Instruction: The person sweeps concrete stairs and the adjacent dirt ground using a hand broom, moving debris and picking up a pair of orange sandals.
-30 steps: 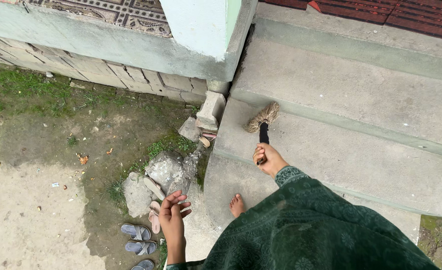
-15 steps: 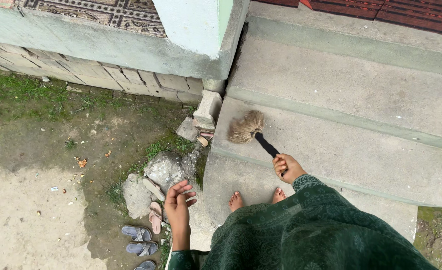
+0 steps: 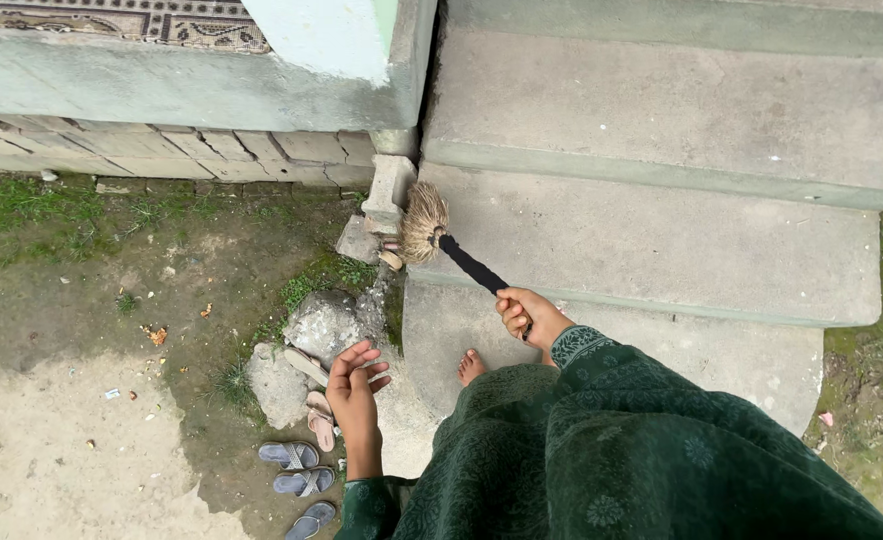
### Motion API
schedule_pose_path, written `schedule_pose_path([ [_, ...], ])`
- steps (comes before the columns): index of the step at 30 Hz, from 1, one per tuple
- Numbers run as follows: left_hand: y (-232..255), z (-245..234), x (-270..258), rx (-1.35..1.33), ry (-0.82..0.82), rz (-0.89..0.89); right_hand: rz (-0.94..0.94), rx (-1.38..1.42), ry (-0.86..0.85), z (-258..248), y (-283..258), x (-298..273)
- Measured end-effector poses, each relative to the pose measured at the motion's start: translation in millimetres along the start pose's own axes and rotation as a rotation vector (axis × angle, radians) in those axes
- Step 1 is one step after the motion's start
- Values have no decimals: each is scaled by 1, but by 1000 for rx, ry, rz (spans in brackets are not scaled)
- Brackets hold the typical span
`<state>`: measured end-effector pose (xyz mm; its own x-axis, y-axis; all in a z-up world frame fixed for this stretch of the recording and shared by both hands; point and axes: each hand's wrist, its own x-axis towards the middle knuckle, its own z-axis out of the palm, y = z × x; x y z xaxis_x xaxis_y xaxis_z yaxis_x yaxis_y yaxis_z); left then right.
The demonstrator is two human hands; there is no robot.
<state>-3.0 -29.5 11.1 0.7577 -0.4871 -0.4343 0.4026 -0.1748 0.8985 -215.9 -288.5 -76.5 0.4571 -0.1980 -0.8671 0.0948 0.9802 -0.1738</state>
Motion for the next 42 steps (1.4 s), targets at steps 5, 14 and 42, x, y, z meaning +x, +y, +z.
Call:
schedule_pose_path([
  [5,4,-2,-2,4,-1,-2,-25,78,170,-75,-16,9],
  [14,-5,8,1,35,-37,-26,-129,184,202,-39,-8,-55],
  [42,-5,16,0,34,-88,-36,-150,207,9,-93,-33,-72],
])
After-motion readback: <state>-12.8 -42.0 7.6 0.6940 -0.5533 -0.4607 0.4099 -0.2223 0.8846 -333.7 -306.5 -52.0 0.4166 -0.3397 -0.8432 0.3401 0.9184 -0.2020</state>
